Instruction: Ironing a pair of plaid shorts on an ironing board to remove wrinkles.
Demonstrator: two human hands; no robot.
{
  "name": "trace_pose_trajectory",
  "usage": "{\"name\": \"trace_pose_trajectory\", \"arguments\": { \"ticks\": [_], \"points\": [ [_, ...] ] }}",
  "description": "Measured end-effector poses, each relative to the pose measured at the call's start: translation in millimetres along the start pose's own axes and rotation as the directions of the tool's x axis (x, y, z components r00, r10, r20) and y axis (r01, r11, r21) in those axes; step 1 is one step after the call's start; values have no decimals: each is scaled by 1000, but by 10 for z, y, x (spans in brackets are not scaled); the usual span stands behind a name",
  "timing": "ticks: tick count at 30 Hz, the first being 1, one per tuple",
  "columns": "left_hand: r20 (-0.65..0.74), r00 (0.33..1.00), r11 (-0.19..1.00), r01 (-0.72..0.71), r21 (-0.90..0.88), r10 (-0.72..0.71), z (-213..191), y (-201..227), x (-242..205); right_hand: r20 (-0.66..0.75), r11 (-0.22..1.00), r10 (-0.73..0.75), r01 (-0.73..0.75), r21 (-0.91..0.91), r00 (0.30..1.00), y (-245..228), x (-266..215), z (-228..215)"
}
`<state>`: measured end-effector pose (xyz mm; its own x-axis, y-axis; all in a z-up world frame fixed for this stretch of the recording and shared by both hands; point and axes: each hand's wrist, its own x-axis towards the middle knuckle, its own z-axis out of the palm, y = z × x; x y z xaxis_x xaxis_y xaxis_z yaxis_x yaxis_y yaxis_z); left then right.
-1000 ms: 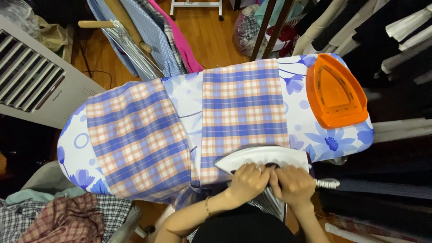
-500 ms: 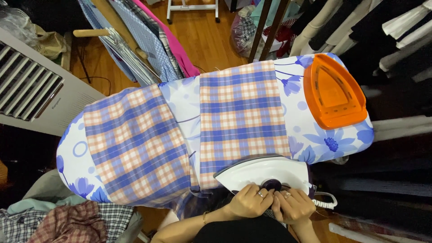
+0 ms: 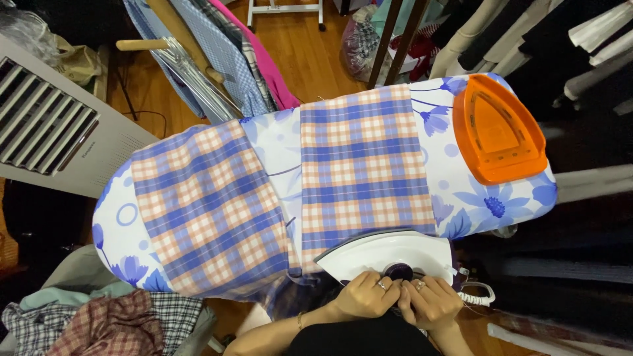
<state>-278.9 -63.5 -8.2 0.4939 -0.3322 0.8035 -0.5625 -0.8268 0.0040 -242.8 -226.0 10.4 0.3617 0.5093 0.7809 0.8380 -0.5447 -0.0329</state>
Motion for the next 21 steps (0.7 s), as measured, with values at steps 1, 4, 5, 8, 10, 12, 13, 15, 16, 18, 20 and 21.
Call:
{"name": "trace_pose_trajectory", "arguments": {
  "ticks": [1,4,5,8,10,12,13,15,16,18,20,21],
  "points": [
    [-1,1000,1000,1,1,-1,-7,-4,-11,0,1000,-2,2,1,1000,-14,-2,3],
    [-10,1000,1000,2,25,-2,-35,-19,-36,27,1000,9,-9,2,1000,-52,-12,14],
    [-13,1000,1000,4,4,-4,-52,-27,-37,33,1000,9,-9,2,999,-64,-13,18],
    [-22,1000,1000,6,-5,-6,-75,-41,-62,44,1000,16,-16,5,999,-110,-12,28],
    [-29,1000,1000,4,9,-4,-90,-59,-74,45,1000,22,-22,6,999,-138,3,35],
    [-33,999,1000,0,20,1,-124,-82,-79,62,1000,27,-26,-15,998,-169,30,37],
    [-33,999,1000,-1,20,1,-129,-91,-88,62,1000,28,-27,-15,998,-184,55,42],
    [-43,999,1000,1,13,0,-134,-106,-103,48,999,33,-32,-10,998,-209,103,50],
    [-43,999,1000,0,12,0,-151,-116,-105,48,999,33,-33,-11,998,-218,103,57],
    [-32,999,1000,-1,22,2,-174,-137,-96,62,1000,28,-27,-16,998,-223,110,67],
    [-44,999,1000,0,27,1,-153,-143,-106,60,999,37,-37,-11,997,-221,89,79],
    [-54,999,999,2,32,0,-140,-141,-109,59,999,47,-46,-3,997,-217,78,81]
  ]
}}
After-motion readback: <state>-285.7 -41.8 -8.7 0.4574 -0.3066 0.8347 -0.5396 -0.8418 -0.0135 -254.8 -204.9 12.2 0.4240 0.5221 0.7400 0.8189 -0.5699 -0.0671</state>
